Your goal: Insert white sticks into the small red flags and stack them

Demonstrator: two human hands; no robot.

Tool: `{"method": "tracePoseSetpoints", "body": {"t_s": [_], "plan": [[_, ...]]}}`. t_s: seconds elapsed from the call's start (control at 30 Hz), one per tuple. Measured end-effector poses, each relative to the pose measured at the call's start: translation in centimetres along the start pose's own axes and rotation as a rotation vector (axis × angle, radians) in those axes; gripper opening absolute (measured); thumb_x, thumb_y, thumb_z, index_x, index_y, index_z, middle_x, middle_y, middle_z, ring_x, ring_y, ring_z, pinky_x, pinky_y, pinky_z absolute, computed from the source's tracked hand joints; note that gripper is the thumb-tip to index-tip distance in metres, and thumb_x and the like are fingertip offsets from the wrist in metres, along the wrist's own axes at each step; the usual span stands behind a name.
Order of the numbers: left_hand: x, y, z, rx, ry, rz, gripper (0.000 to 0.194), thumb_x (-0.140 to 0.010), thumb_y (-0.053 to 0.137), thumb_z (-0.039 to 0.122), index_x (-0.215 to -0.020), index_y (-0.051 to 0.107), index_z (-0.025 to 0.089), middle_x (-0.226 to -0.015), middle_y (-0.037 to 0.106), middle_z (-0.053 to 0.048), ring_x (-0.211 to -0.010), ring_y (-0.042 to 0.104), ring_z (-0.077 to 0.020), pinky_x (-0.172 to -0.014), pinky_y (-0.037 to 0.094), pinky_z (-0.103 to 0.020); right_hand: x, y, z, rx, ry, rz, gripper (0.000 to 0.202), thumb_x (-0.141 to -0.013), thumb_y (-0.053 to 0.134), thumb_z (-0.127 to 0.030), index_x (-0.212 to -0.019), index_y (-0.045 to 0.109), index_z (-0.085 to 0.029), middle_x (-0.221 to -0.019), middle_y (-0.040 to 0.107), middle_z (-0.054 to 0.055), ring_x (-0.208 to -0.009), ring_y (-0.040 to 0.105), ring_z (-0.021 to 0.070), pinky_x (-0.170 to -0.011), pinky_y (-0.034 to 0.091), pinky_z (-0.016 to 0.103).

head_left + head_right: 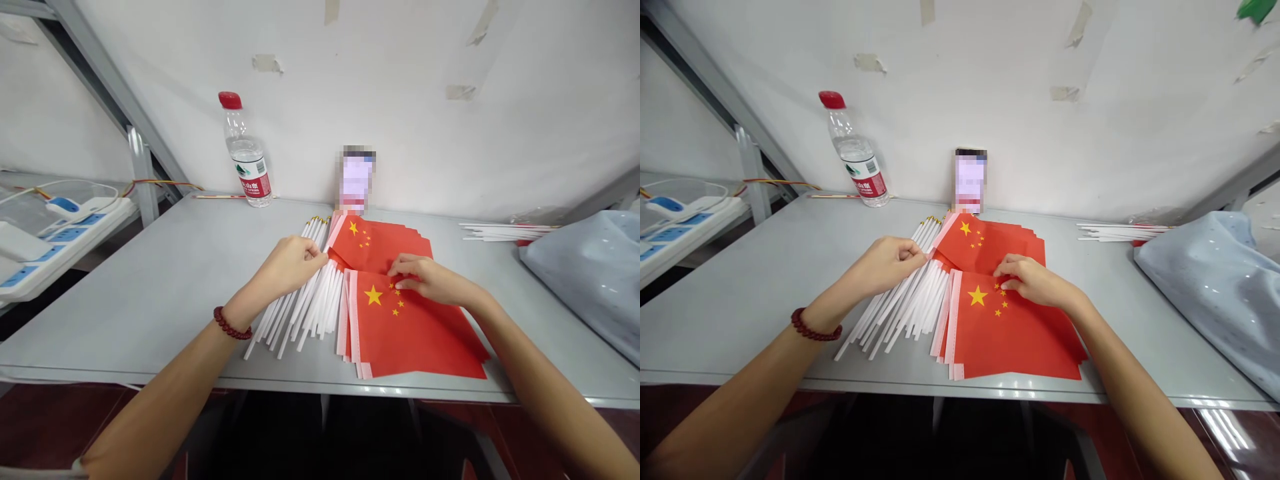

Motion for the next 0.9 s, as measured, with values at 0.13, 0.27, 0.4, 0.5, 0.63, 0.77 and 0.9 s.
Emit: {"method": "tracePoseSetpoints", "body": {"t_s": [0.13,0.27,0.4,0.5,0.63,0.77,0.9], "plan": [[0.1,0.0,0.1,-0.005,0.004,-0.006,0.023,-0.073,0.050,0.033,-0.057,0.052,0.016,-0.048,0.042,0.004,-0.046,0.035,-0.0089,-0.043,0.028,-0.023,0.0,0.1,0.3,0.001,-0.011,-0.007,0.020,-0.082,0.048,-0.016,-0.097,0.060,-0.018,-0.105,0.055,0.009,-0.092,0.055,0.0211,-0.082,0.044,0.037],[0.1,0.0,0.2,-0.014,0.006,-0.009,0.024,-0.073,0.050,0.033,-0.057,0.053,0.016,-0.049,0.043,0.004,-0.046,0.035,-0.0086,-0.044,0.028,-0.022,0.0,0.2,0.0,-0.004,-0.035,-0.015,0.017,-0.083,0.046,-0.017,-0.093,0.061,-0.019,-0.103,0.055,0.008,-0.089,0.055,0.0202,-0.082,0.044,0.036],[0.1,-0.1,0.3,-0.031,0.016,-0.004,0.024,-0.074,0.049,0.032,-0.056,0.052,0.016,-0.049,0.043,0.004,-0.046,0.036,-0.0087,-0.045,0.029,-0.023,0.0,0.2,-0.1,0.001,0.005,-0.018,0.020,-0.083,0.055,-0.032,-0.098,0.058,-0.020,-0.102,0.054,0.007,-0.090,0.054,0.0212,-0.080,0.044,0.037],[0.1,-0.1,0.3,-0.043,0.021,0.002,0.023,-0.073,0.049,0.031,-0.055,0.051,0.016,-0.048,0.043,0.003,-0.046,0.036,-0.0088,-0.046,0.029,-0.023,0.0,0.5,0.1,0.002,0.061,-0.030,0.030,-0.076,0.064,-0.040,-0.098,0.056,-0.021,-0.102,0.053,0.006,-0.093,0.051,0.0228,-0.079,0.044,0.037],[-0.1,0.1,0.2,-0.049,0.039,0.008,0.023,-0.073,0.049,0.031,-0.055,0.052,0.016,-0.050,0.046,0.003,-0.048,0.039,-0.0099,-0.047,0.030,-0.024,-0.2,0.9,-0.1,0.036,0.083,-0.033,0.016,-0.077,0.061,-0.033,-0.080,0.053,-0.019,-0.098,0.051,0.006,-0.092,0.048,0.0226,-0.077,0.042,0.035],[-0.2,0.2,0.3,-0.045,0.047,0.011,0.022,-0.072,0.049,0.029,-0.055,0.052,0.016,-0.050,0.046,0.003,-0.049,0.040,-0.0101,-0.048,0.031,-0.024,-0.1,1.0,-1.0,0.032,0.022,-0.043,0.018,-0.080,0.057,-0.027,-0.069,0.044,-0.020,-0.083,0.051,0.004,-0.077,0.048,0.0185,-0.067,0.039,0.031],[-0.1,0.0,0.4,-0.019,0.026,0.013,0.020,-0.072,0.048,0.028,-0.055,0.051,0.017,-0.049,0.045,0.003,-0.046,0.038,-0.0096,-0.047,0.030,-0.024,0.0,0.8,-1.0,-0.054,0.061,-0.033,0.031,-0.082,0.054,-0.030,-0.063,0.032,-0.021,-0.060,0.043,-0.004,-0.054,0.033,0.0117,-0.052,0.030,0.026]]}}
Point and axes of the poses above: each hand's wrist, its own x-axis away from the middle knuckle, its own y-axis out of the palm, z = x × y, the point moved 8 cm from there along -x, towards the middle knuckle
